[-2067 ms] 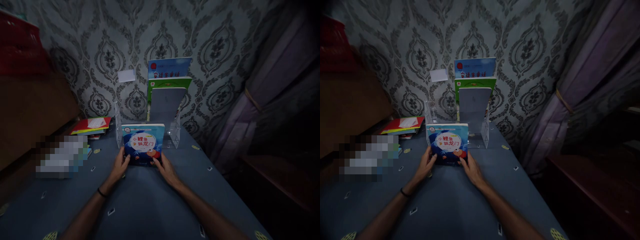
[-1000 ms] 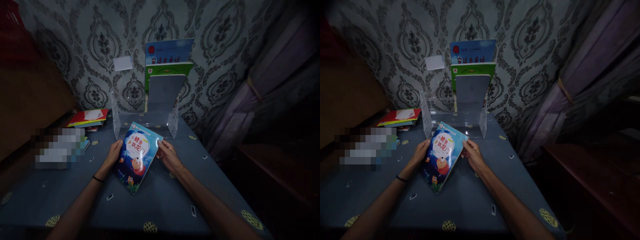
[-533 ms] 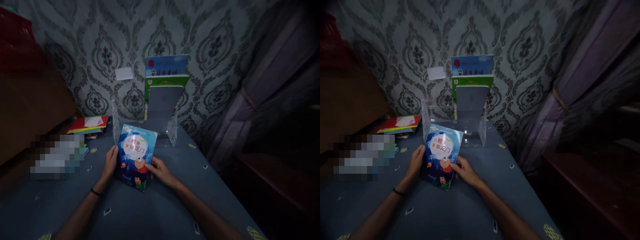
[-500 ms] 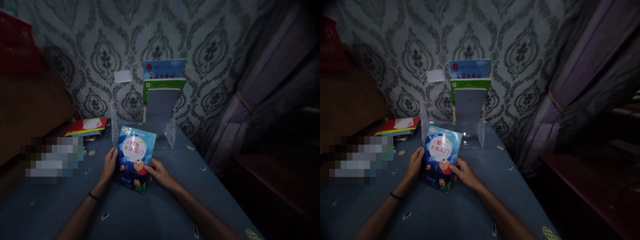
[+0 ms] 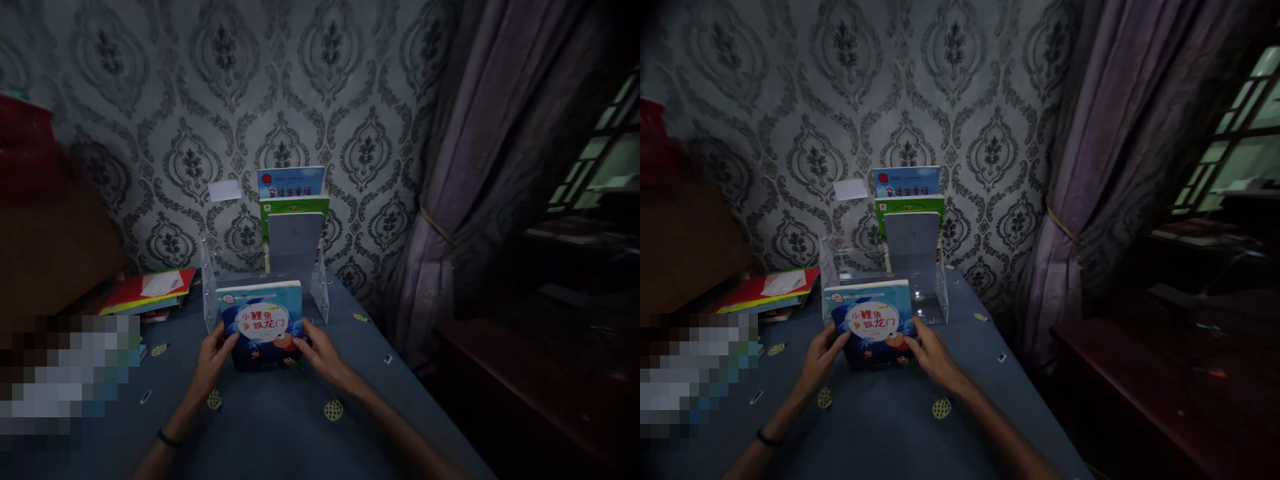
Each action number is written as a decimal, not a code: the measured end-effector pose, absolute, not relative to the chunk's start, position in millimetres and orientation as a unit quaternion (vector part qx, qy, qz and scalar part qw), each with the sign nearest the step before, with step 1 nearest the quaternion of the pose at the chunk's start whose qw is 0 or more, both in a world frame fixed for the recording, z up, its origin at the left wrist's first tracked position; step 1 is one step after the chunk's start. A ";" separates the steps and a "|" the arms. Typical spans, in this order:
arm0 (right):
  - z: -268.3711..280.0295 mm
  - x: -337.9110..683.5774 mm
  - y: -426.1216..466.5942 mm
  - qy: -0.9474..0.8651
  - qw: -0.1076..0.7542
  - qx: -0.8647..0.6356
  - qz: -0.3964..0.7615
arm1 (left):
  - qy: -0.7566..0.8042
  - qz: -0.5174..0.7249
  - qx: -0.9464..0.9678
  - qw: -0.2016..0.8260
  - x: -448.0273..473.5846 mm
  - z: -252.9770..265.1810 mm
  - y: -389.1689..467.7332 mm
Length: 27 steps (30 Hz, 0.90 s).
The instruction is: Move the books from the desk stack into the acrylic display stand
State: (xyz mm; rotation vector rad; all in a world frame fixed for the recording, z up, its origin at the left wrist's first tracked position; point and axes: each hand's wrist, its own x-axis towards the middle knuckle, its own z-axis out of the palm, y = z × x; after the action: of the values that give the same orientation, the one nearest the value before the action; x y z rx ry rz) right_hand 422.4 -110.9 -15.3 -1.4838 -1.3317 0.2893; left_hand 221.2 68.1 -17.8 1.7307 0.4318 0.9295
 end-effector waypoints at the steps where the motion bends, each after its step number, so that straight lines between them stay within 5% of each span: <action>1: -16.3 424.1 -113.0 -0.555 0.531 -0.631 0.109 | 0.175 0.383 0.731 0.537 224.2 -17.0 67.4; 12: -35.3 415.3 -118.3 -0.533 0.531 -0.658 0.036 | 0.251 0.442 0.788 0.348 231.0 -36.1 69.0; 27: -24.9 409.0 -122.6 -0.536 0.544 -0.645 0.030 | 0.268 0.467 0.793 0.285 231.0 -43.6 62.9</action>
State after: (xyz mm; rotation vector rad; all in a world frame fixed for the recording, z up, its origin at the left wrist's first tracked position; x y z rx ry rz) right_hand 409.0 -122.6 -24.9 -1.5300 -1.2719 0.0703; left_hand 231.0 62.9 -43.6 2.1204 0.7167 1.2490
